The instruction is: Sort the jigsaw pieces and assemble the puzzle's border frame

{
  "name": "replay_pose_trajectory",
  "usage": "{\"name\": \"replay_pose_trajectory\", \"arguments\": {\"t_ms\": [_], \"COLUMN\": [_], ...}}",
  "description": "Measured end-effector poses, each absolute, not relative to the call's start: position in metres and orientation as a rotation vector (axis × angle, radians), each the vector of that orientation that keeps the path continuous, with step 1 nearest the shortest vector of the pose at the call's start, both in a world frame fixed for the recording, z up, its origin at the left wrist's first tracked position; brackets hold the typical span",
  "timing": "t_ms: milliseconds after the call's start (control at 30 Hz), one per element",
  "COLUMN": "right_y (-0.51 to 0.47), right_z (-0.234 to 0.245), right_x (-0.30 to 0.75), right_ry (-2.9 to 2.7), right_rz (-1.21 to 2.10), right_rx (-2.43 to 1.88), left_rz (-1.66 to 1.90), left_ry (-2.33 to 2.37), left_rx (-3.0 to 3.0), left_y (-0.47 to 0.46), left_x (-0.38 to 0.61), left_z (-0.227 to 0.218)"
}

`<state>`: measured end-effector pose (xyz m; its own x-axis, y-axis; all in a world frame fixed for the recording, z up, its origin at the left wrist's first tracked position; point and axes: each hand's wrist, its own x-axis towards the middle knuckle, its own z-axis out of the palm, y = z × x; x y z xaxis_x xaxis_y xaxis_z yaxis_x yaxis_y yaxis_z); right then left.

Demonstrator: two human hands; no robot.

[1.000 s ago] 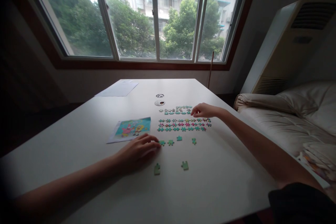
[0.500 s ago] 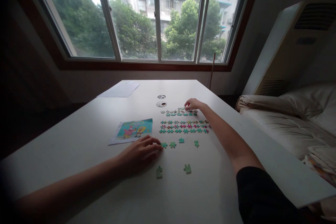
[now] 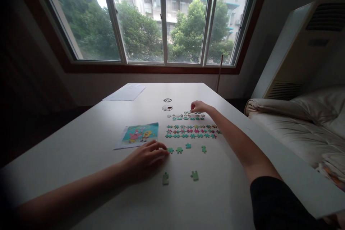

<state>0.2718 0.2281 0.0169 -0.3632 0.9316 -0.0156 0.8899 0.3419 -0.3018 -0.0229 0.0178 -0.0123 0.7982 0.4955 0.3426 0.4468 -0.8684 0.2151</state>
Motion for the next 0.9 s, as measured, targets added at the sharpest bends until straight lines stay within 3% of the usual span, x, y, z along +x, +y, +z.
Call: {"name": "replay_pose_trajectory", "arguments": {"t_ms": [167, 433, 667, 900], "right_y": [0.201, 0.100, 0.059, 0.056], "right_z": [0.029, 0.042, 0.028, 0.018], "right_x": [0.268, 0.264, 0.299, 0.333], "right_ry": [-2.392, -2.695, -2.740, -2.563], "right_rz": [0.489, 0.988, 1.170, 0.963], "right_rx": [-1.434, -0.988, -1.196, -1.382], "left_rz": [0.589, 0.576, 0.594, 0.619], "left_ry": [0.765, 0.757, 0.746, 0.721], "left_rx": [2.849, 2.856, 2.850, 2.852], "left_y": [0.018, 0.020, 0.020, 0.020], "left_x": [-0.021, -0.022, -0.023, -0.017], "left_z": [-0.014, -0.021, -0.022, -0.020]}}
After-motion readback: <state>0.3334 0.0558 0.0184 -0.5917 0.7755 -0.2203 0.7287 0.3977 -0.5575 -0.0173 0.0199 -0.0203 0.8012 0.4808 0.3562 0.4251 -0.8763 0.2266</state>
